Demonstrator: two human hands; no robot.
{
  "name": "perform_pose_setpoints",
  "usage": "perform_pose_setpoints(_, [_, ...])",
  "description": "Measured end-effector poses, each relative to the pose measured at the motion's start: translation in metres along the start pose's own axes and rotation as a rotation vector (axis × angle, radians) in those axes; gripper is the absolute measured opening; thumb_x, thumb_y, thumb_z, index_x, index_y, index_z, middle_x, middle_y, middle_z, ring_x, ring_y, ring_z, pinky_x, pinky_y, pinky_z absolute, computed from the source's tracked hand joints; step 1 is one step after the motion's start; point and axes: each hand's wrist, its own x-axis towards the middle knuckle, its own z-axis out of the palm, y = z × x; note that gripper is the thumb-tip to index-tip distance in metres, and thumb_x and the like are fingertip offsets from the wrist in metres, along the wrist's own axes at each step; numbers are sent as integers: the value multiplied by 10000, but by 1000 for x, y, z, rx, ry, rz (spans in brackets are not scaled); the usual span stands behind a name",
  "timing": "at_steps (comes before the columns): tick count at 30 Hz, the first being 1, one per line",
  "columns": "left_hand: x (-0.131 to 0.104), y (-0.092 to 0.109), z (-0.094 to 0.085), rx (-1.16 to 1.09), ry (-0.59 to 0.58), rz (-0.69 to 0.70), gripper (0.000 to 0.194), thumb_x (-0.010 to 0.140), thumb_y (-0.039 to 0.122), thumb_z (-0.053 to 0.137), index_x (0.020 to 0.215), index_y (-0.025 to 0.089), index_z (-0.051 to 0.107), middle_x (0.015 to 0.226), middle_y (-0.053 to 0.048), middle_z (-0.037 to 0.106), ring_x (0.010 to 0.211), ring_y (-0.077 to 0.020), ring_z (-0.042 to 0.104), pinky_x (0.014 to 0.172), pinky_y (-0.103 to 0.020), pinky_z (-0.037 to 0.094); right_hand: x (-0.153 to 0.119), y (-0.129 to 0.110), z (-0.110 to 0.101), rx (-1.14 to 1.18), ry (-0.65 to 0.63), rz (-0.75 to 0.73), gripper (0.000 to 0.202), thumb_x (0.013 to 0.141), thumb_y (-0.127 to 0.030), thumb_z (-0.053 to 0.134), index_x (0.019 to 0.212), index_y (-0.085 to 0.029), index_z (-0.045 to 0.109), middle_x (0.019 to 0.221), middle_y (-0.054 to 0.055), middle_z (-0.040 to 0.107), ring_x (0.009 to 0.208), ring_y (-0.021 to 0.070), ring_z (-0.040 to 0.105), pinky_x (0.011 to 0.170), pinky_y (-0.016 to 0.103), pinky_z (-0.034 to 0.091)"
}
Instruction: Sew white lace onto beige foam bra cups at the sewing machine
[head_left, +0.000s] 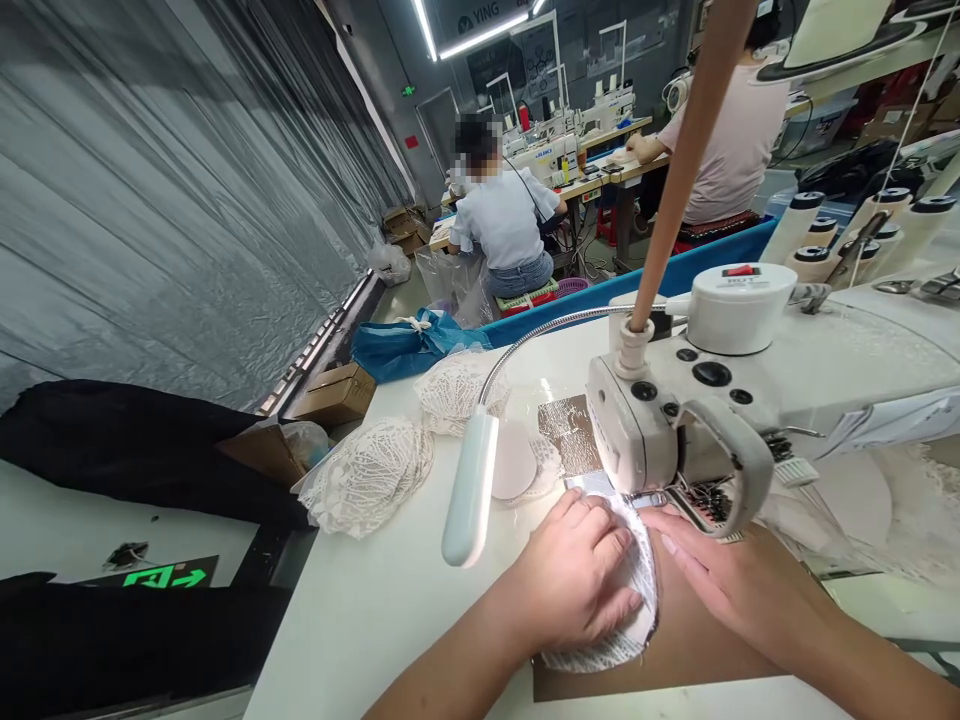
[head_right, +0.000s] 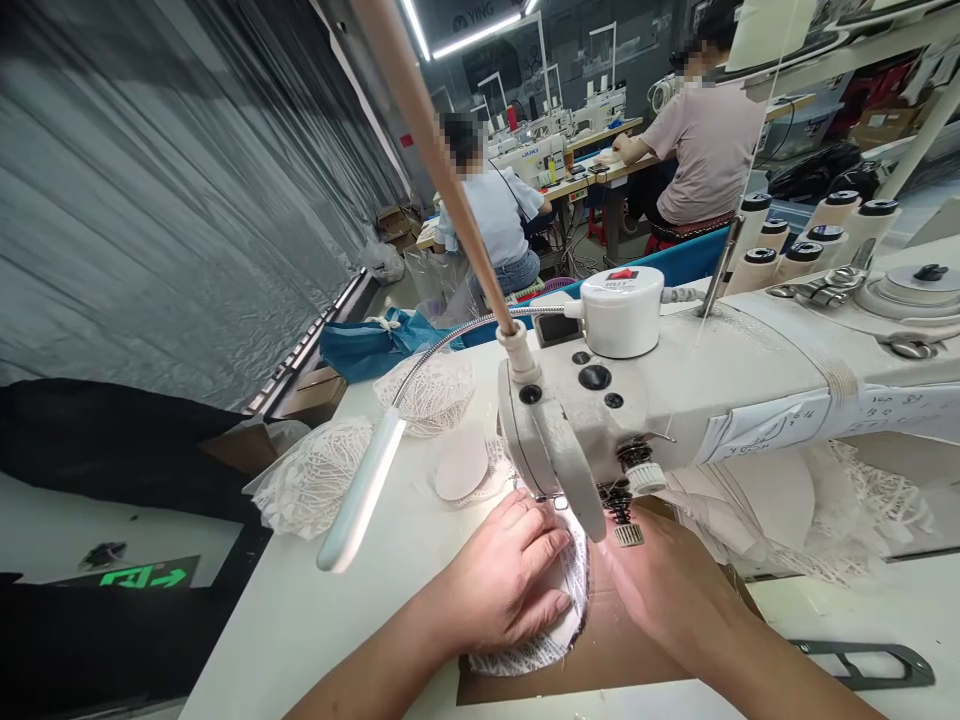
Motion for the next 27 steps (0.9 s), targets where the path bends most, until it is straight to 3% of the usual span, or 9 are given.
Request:
perform_pose_setpoints(5, [0, -1, 1, -1, 29, 13, 403, 893, 396, 507, 1156, 102, 589, 1039, -129, 596, 972, -267, 515, 949, -448, 420, 3, -3, -12, 49, -138, -143, 352, 836, -97, 367, 907, -231, 684, 875, 71, 697, 645, 171, 624, 505, 257, 445])
perform_pose_setpoints(9, [0, -1, 3, -5, 65, 22, 393, 884, 387, 512, 1140, 100, 595, 1031, -138, 599, 945, -269, 515, 901, -439, 452, 5, -6, -14, 42, -128, -170, 362, 830, -70, 365, 900, -226, 684, 827, 58, 681, 542, 146, 567, 441, 257, 372])
perform_pose_setpoints(14, [0, -4, 5, -4, 115, 15, 396, 874, 376, 523, 1135, 88, 599, 1025, -148, 600, 964, -273, 531, 922, -445, 456, 6, -5, -8, -24, -40, -192, 417, 799, -34, 380, 1012, -224, 684, 925, 65, 716, 732, 196, 664, 575, 286, 488])
perform_pose_setpoints(18, [1, -6, 5, 27, 124, -16, 400, 873, 379, 523, 1130, 83, 604, 1046, -158, 610, 995, -288, 540, 953, -472, 444, 6, -3, -4, -80, -49, -200, 460, 790, -19, 380, 1093, -196, 678, 971, 82, 724, 840, 217, 681, 709, 324, 538])
perform_pose_setpoints(24, [1, -8, 6, 81, 123, 14, 404, 908, 361, 494, 1205, 94, 563, 1240, -168, 595, 1202, -320, 497, 1108, -529, 289, 3, -6, -5, -63, -70, -218, 445, 786, -34, 372, 1055, -218, 674, 937, 87, 705, 730, 197, 670, 558, 284, 505])
perform_pose_setpoints(27, [3, -9, 3, 71, 98, 78, 333, 939, 254, 436, 1223, 116, 545, 1218, -157, 617, 1202, -278, 510, 1094, -489, 314, 1, -8, -5, -50, -84, -279, 445, 781, -30, 352, 1032, -202, 677, 881, 109, 688, 682, 190, 663, 523, 273, 491])
